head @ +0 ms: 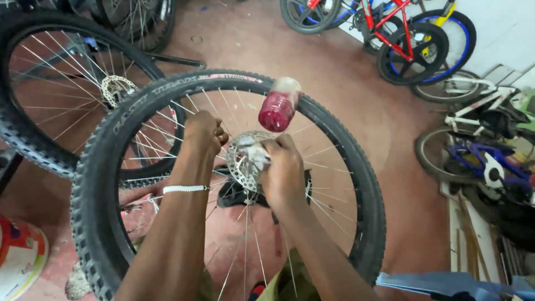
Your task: Applying red grease from a squeeze bottle to the hub of a bicycle wheel
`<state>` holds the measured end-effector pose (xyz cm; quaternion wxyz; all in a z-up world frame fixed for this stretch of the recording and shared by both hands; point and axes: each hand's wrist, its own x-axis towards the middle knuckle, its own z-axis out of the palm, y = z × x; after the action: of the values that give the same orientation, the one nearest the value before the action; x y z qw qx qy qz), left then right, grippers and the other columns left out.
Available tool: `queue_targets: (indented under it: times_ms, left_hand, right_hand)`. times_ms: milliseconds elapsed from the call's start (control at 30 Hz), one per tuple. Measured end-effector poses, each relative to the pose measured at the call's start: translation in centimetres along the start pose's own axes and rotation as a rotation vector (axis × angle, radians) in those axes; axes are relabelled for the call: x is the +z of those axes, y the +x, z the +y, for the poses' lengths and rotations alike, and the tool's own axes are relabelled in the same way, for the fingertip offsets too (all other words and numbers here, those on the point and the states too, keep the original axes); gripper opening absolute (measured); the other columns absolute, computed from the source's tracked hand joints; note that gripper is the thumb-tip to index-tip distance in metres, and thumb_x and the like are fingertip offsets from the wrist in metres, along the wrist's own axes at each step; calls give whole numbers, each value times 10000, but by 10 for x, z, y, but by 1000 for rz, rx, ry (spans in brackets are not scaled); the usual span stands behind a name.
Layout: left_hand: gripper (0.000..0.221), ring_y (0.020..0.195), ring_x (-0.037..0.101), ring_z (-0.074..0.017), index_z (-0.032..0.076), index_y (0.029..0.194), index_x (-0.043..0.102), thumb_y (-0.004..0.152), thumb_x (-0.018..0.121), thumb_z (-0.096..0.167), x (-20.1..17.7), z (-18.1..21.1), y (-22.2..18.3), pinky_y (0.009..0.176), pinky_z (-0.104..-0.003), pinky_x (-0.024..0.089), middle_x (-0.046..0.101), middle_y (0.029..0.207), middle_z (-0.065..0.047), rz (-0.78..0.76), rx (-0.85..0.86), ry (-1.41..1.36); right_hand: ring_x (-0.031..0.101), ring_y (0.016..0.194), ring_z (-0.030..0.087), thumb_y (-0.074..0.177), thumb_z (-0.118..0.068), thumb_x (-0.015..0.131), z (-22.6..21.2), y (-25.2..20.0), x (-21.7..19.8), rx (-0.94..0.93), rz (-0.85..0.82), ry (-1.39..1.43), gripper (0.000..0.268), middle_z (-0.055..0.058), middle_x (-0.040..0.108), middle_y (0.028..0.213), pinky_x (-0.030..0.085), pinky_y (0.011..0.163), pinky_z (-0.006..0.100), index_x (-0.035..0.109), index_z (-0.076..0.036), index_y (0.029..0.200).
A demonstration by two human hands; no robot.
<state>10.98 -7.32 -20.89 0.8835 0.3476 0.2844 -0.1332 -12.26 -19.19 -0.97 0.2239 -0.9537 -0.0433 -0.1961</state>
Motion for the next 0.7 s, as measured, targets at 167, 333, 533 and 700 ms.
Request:
queue_targets:
  times_ms: [167,333,533,700]
  left_hand:
    - [249,448,350,-194,189,1096,384,875,284,133,13,17,-47,439,-336,256,436,639,-20,104,56,130]
    - [262,561,374,-186,184,1025,456,827,304,103,10,8,-78,537,-300,263,407,729,-24,-112,-44,-66]
    - [147,350,236,-117,90,798,427,766,350,-32,34,29,-124,347,-265,182,315,503,-11,131,118,-94]
    - [187,353,209,-75,39,731,447,842,297,21,48,46,-158,345,-232,149,353,525,-23,36,123,-203]
  right_hand:
    - [632,827,342,601,101,605,-19,-30,-27,37,18,8,396,88,589,850,533,731,400,675,-100,935]
    - [631,794,312,632,90,654,10,6,7,20,48,-71,314,90,577,869,535,724,366,669,-60,907]
    - [615,761,269,622,82,616,0,-19,-20,8,16,38,401,77,574,879,503,684,346,662,-79,986]
    - [595,731,221,590,118,621,42,-28,-33,237,87,40,584,77,566,891,507,610,363,623,-165,1101]
